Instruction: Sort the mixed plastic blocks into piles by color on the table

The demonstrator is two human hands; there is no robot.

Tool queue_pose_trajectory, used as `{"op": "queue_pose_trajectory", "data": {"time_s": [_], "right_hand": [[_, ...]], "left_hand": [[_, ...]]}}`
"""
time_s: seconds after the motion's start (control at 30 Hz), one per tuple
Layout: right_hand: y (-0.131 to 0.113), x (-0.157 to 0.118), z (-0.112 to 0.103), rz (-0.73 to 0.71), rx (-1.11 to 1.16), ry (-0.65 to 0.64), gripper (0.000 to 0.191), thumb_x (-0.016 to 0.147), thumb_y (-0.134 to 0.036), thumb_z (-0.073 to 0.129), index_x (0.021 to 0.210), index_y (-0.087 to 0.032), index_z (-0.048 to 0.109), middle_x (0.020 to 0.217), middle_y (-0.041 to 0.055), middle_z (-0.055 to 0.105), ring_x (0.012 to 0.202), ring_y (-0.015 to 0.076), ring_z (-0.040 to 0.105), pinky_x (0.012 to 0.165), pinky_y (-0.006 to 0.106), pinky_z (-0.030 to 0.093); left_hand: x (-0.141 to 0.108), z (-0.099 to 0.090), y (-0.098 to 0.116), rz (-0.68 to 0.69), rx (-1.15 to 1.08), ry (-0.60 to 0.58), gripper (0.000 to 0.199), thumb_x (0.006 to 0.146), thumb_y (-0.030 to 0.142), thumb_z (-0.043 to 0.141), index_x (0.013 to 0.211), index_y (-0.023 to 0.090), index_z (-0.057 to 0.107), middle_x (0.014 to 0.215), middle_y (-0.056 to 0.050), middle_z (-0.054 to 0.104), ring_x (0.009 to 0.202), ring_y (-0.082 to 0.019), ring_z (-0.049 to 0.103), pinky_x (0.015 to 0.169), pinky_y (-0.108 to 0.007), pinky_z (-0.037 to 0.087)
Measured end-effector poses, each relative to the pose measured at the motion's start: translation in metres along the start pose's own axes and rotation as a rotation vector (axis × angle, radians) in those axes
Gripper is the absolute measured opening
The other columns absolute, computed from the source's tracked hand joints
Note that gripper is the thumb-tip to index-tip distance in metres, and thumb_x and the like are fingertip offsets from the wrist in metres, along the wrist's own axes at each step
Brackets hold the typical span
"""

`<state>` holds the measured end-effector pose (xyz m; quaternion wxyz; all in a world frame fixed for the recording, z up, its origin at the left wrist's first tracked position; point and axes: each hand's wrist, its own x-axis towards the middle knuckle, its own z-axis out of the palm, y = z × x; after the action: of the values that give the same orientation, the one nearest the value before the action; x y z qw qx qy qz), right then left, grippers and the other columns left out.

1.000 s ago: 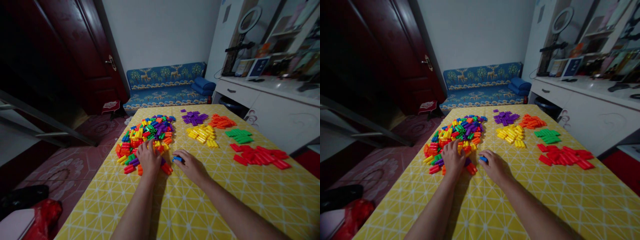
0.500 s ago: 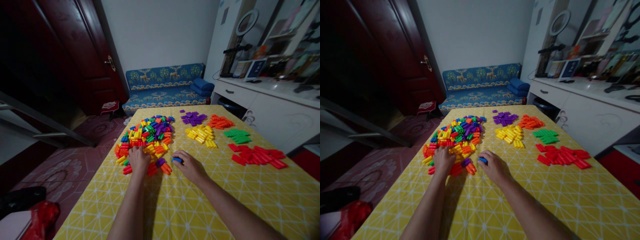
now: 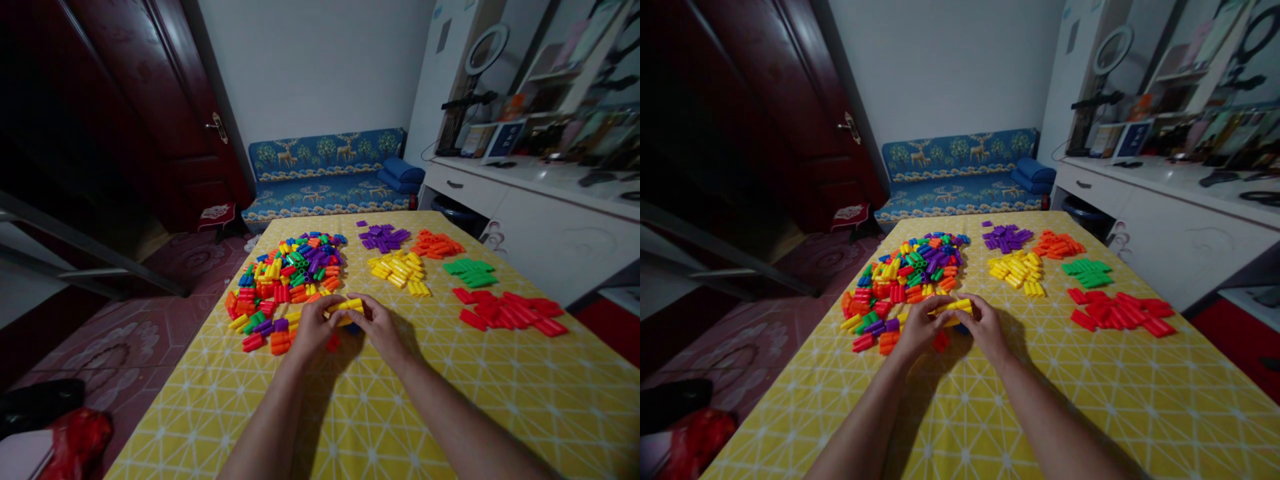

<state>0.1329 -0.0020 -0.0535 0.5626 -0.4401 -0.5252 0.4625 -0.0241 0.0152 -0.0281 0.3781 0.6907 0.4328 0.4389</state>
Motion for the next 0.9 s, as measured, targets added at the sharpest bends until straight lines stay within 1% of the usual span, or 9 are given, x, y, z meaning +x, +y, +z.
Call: {"op": "queue_pose_trajectory", "data": {"time_s": [0.1,0.23,0.37,0.47,0.53,0.63,0.7,0.8,0.9], "right_hand": [[0.001,0.001,-0.007,0.002,-0.007,0.065,0.032,0.078,-0.045,0.069,0.101,-0.023,0.066,0.095,0.0026,0.071,0.089,0.0206,0.066,0.078,0.032,0.053],[0.012,0.016,-0.040,-0.021,-0.197,0.289,0.037,0.079,-0.050,0.064,0.096,-0.018,0.066,0.086,0.0050,0.070,0.079,0.0209,0.064,0.070,0.032,0.052],[0.018,0.028,-0.077,-0.128,-0.638,0.470,0.041,0.079,-0.049,0.062,0.105,-0.017,0.066,0.097,0.0111,0.068,0.083,0.0241,0.062,0.074,0.037,0.050],[0.014,0.026,-0.089,-0.294,-0.935,0.616,0.038,0.085,-0.045,0.057,0.110,-0.017,0.065,0.109,0.0157,0.065,0.094,0.0265,0.060,0.082,0.040,0.047],[0.011,0.021,-0.088,-0.362,-1.037,0.576,0.029,0.090,-0.041,0.052,0.095,-0.018,0.068,0.098,0.0129,0.068,0.092,0.0254,0.060,0.082,0.037,0.046],[0.009,0.016,-0.083,-0.320,-1.100,0.375,0.032,0.092,-0.040,0.049,0.074,-0.021,0.067,0.076,0.0074,0.069,0.077,0.0222,0.061,0.073,0.034,0.045],[0.010,0.016,-0.081,-0.269,-1.102,0.302,0.028,0.091,-0.039,0.051,0.080,-0.021,0.070,0.080,0.0078,0.072,0.077,0.0227,0.063,0.073,0.034,0.047],[0.010,0.019,-0.076,-0.294,-1.018,0.324,0.028,0.089,-0.037,0.053,0.099,-0.019,0.071,0.101,0.0125,0.074,0.093,0.0262,0.066,0.084,0.040,0.049],[0.007,0.016,-0.061,-0.351,-0.813,0.289,0.028,0.089,-0.037,0.053,0.100,-0.019,0.071,0.107,0.0124,0.073,0.102,0.0255,0.065,0.092,0.041,0.049]], "left_hand": [[0.001,-0.003,-0.006,-0.031,-0.009,0.107,0.024,0.079,0.028,0.068,0.098,0.015,0.075,0.097,-0.010,0.076,0.090,-0.025,0.070,0.078,-0.033,0.054],[0.007,-0.021,-0.016,-0.098,0.014,0.341,0.026,0.079,0.031,0.067,0.099,0.015,0.074,0.098,-0.010,0.075,0.093,-0.025,0.069,0.081,-0.034,0.053],[0.010,-0.025,-0.025,-0.116,-0.096,0.376,0.030,0.080,0.034,0.067,0.103,0.016,0.072,0.103,-0.011,0.074,0.096,-0.025,0.068,0.080,-0.034,0.055],[0.011,-0.018,-0.030,-0.139,-0.195,0.360,0.036,0.079,0.035,0.067,0.109,0.016,0.070,0.108,-0.012,0.072,0.092,-0.025,0.068,0.071,-0.032,0.057],[0.011,-0.014,-0.032,-0.178,-0.283,0.364,0.042,0.076,0.036,0.070,0.112,0.015,0.069,0.109,-0.012,0.071,0.088,-0.024,0.069,0.063,-0.030,0.057],[0.012,-0.012,-0.031,-0.218,-0.409,0.362,0.051,0.068,0.036,0.076,0.113,0.014,0.066,0.109,-0.013,0.070,0.085,-0.023,0.069,0.060,-0.029,0.057],[0.013,-0.011,-0.028,-0.229,-0.483,0.347,0.055,0.063,0.035,0.080,0.112,0.014,0.066,0.110,-0.012,0.070,0.087,-0.024,0.070,0.062,-0.029,0.058],[0.011,-0.010,-0.020,-0.248,-0.573,0.293,0.059,0.058,0.032,0.084,0.111,0.015,0.064,0.106,-0.012,0.072,0.089,-0.024,0.071,0.067,-0.029,0.058],[0.009,-0.008,-0.014,-0.277,-0.608,0.229,0.057,0.055,0.032,0.087,0.104,0.015,0.065,0.087,-0.006,0.072,0.081,-0.022,0.071,0.066,-0.029,0.058]]}}
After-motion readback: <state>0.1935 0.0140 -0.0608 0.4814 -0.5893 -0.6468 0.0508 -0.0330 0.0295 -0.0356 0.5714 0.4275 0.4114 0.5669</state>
